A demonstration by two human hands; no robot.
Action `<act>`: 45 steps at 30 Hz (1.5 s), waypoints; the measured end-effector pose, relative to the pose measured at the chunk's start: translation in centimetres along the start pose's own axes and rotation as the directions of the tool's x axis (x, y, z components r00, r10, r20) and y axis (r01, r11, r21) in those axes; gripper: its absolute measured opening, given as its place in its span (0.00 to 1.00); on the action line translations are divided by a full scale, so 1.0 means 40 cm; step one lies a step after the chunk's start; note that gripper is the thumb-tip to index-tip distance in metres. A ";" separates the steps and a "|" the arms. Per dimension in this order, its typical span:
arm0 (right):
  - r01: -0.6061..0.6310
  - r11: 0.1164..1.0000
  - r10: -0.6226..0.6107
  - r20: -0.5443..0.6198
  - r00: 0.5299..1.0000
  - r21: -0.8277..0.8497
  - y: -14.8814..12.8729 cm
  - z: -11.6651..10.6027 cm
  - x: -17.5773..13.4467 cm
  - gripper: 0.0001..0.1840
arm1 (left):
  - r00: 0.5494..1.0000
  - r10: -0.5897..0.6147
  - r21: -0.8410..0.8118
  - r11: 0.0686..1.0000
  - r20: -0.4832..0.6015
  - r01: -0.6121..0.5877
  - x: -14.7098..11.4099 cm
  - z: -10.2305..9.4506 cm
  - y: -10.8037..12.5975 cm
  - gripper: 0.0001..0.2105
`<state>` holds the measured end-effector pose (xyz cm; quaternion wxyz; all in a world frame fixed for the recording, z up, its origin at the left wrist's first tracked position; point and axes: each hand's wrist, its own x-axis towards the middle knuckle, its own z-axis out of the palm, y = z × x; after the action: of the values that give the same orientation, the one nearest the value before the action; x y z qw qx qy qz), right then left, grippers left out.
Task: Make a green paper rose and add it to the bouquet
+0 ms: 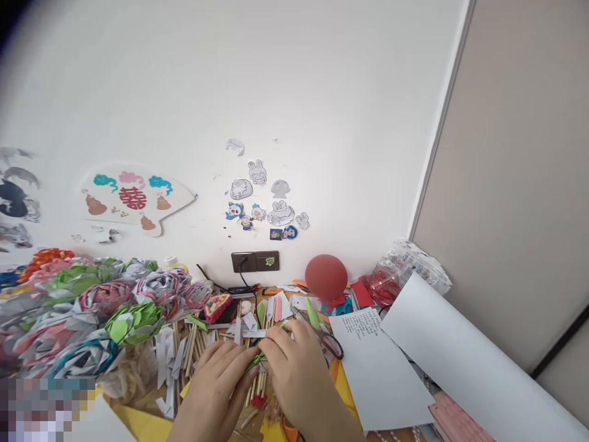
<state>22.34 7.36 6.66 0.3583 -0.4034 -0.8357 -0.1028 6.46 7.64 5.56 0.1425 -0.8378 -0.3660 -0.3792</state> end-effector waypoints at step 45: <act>-0.047 0.977 0.065 -0.080 0.995 0.208 0.017 -0.001 -0.022 0.20 | 0.616 -0.701 -0.707 0.227 0.359 0.670 -0.016 0.009 -0.015 0.22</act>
<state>23.23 7.24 6.02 0.4367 -0.3827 -0.8138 -0.0230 5.95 7.91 4.83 -0.4180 -0.5521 -0.4834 -0.5356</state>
